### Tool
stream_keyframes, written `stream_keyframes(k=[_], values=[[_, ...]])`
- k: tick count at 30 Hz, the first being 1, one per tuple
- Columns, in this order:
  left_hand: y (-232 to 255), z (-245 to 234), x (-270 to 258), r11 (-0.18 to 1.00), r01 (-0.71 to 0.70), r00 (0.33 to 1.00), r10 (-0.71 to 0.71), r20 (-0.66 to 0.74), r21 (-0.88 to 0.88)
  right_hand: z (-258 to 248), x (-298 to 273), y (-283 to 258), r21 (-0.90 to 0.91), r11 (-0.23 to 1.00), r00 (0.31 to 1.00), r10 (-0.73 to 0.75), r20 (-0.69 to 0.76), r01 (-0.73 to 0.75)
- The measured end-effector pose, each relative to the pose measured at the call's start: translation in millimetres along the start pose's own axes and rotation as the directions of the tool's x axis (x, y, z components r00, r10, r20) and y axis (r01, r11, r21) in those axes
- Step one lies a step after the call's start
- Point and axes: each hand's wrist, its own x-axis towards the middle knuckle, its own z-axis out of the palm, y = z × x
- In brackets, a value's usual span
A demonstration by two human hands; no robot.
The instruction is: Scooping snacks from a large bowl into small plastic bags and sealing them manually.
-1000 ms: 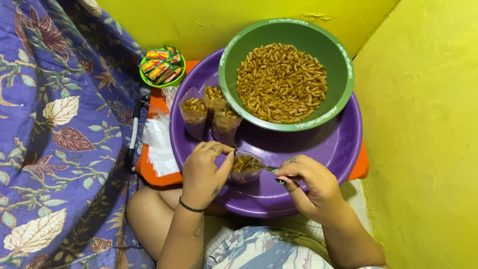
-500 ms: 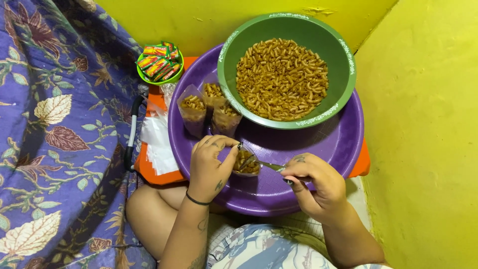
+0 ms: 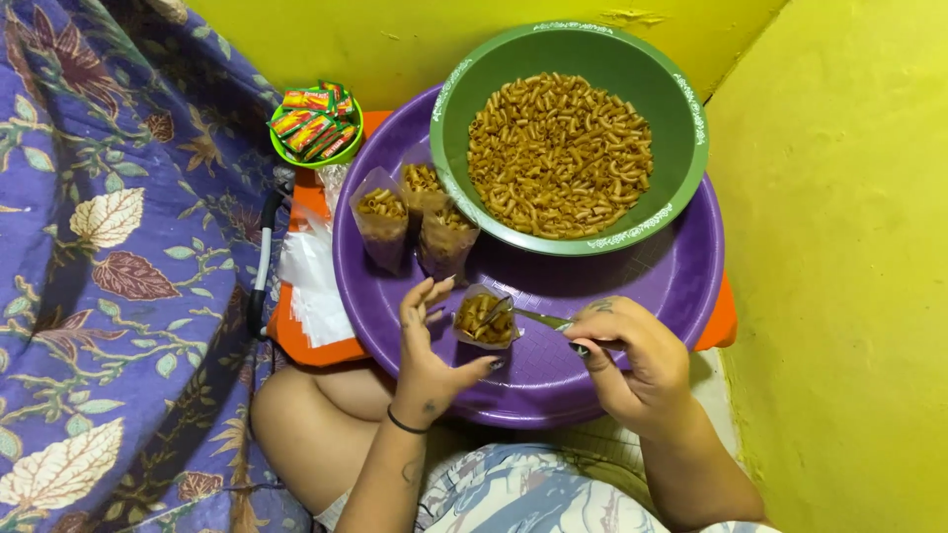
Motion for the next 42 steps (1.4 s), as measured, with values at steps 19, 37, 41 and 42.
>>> stream_keyframes(k=[19, 37, 41, 42], values=[[-14, 17, 18, 0.913, 0.244, 0.969, -0.238, -0.06, 0.326, 3, -1, -2, -0.005, 0.999, 0.999, 0.04, 0.017, -0.04], [-44, 11, 42, 0.933, 0.302, 0.917, -0.228, 0.326, -0.195, 8, 5, 7, -0.048, 0.997, 0.998, 0.066, -0.023, -0.067], [-26, 15, 32, 0.97, 0.237, 0.957, -0.244, 0.158, 0.061, 16, 2, 9, -0.051, 0.996, 0.997, 0.072, -0.017, -0.073], [-16, 16, 27, 0.954, 0.274, 0.955, -0.285, 0.078, 0.122, 16, 2, 10, -0.063, 0.996, 0.997, 0.07, -0.015, -0.07]])
